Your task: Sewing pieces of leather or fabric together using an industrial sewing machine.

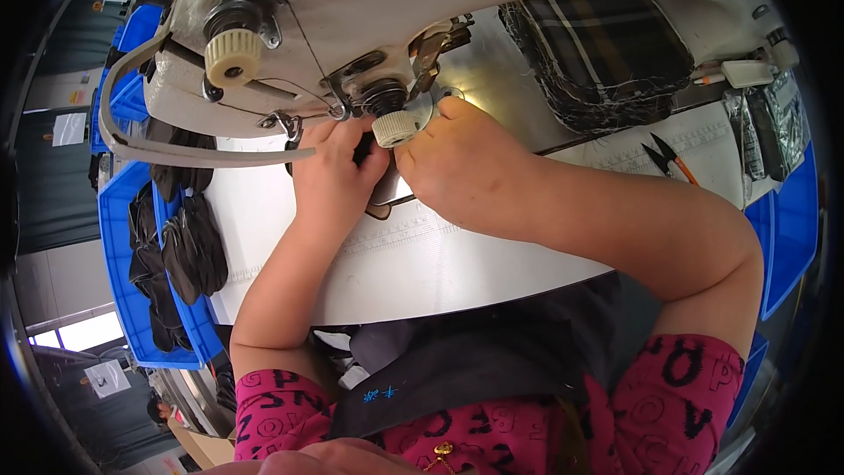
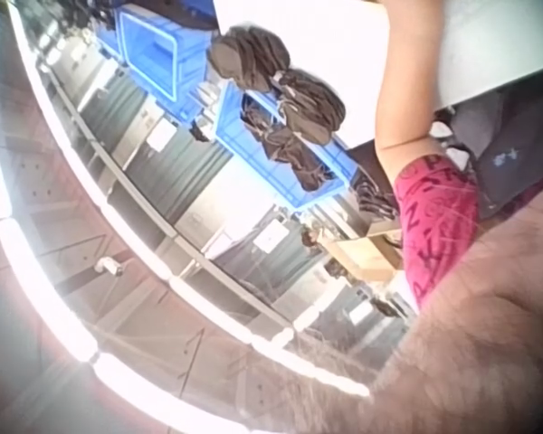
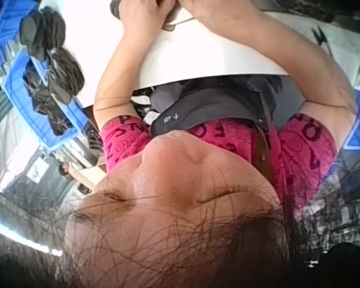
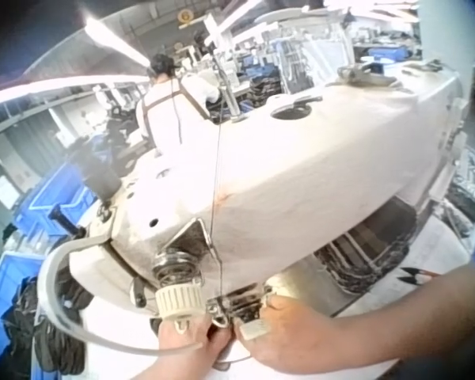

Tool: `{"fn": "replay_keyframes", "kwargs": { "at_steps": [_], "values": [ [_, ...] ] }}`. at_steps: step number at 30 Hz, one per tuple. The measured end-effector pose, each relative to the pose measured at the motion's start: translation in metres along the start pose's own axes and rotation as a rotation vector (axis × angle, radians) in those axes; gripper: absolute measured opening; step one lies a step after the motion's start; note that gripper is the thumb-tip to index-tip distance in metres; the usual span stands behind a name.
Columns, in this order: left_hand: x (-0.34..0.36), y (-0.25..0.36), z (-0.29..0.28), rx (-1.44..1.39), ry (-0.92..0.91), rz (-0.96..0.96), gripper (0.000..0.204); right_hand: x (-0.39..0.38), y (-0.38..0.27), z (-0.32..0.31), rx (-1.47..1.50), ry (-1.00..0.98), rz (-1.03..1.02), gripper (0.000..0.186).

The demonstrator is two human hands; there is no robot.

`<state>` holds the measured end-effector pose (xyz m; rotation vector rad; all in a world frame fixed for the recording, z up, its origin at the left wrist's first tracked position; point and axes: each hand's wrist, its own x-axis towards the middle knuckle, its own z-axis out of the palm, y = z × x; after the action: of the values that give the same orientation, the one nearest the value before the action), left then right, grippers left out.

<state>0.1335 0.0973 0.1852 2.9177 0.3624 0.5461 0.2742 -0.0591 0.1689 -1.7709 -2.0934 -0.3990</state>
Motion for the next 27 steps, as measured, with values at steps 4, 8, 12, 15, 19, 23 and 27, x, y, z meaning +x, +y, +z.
{"fn": "replay_keyframes", "kwargs": {
  "at_steps": [4,8,12,15,19,23,27],
  "values": [
    [0.001,0.000,-0.002,-0.137,-0.054,-0.114,0.022,-0.001,-0.001,-0.001,-0.018,-0.027,-0.001,0.006],
    [0.001,-0.002,-0.001,-0.147,-0.018,-0.018,0.020,-0.001,0.000,-0.002,0.000,-0.050,0.007,0.006],
    [0.000,-0.006,-0.005,-0.141,-0.001,0.033,0.019,0.001,-0.001,-0.006,-0.016,-0.055,0.007,0.006],
    [-0.001,-0.009,-0.005,-0.206,-0.008,0.079,0.020,-0.001,0.001,-0.004,-0.034,-0.056,0.010,0.006],
    [-0.007,-0.014,-0.003,-0.152,-0.013,0.139,0.026,-0.003,0.003,0.001,0.007,-0.086,0.103,0.003],
    [-0.007,-0.021,-0.005,-0.109,-0.014,0.264,0.030,-0.004,0.007,0.005,-0.018,0.000,0.081,0.002],
    [-0.002,-0.016,-0.012,-0.075,0.026,0.328,0.028,-0.003,0.005,0.000,-0.011,-0.059,0.072,0.006]
  ]
}}
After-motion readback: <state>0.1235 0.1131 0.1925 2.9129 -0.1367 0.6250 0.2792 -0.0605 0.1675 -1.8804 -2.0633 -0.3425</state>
